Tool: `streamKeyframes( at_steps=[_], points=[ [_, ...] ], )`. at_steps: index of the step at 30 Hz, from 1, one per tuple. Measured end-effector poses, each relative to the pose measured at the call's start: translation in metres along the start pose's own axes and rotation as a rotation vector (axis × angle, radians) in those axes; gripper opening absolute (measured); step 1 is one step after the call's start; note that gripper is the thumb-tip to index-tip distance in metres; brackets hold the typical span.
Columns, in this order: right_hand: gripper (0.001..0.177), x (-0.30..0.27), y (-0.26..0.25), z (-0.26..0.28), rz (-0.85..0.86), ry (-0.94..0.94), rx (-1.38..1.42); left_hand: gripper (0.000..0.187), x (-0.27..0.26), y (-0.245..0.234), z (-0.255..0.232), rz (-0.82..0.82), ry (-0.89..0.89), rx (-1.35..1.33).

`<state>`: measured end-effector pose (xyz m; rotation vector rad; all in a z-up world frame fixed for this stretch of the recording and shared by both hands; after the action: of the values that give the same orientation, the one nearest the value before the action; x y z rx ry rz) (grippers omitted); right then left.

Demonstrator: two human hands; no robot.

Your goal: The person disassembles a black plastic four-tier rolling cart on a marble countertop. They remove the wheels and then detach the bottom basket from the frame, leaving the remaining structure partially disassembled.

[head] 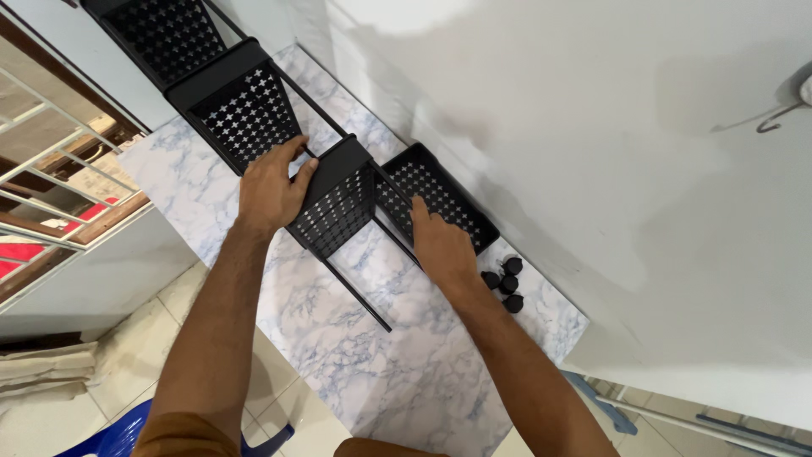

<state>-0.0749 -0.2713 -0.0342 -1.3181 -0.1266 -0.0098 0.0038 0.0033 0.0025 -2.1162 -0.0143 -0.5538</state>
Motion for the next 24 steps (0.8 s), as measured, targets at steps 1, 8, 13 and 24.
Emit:
streamKeyframes(
  at_steps=[1,8,13,24],
  points=[
    [0.039,0.005,0.000,-0.002,0.071,0.036,0.059,0.042,0.000,0.001,-0.001,0.012,0.044,-0.001],
    [0.038,0.037,-0.010,-0.018,0.533,0.260,0.954,0.066,0.007,0.005,-0.008,0.218,0.246,0.137],
    [0.040,0.029,-0.022,-0.027,0.793,0.571,1.231,0.060,0.003,0.010,-0.014,0.232,0.140,0.066],
    [0.037,0.028,-0.026,-0.025,0.838,0.556,1.316,0.046,-0.002,0.002,-0.042,0.237,-0.082,0.042]
  ],
)
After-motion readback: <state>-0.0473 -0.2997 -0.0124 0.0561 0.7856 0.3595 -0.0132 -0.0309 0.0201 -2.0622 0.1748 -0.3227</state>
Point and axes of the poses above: each hand's wrist, its own x-axis towards the middle knuckle, its own y-axis out of the palm, z = x × y, the point moved 1 cm from there along x, towards the middle knuckle, and after that the axes turned 6 degrees about y, right-handed, at the moved point
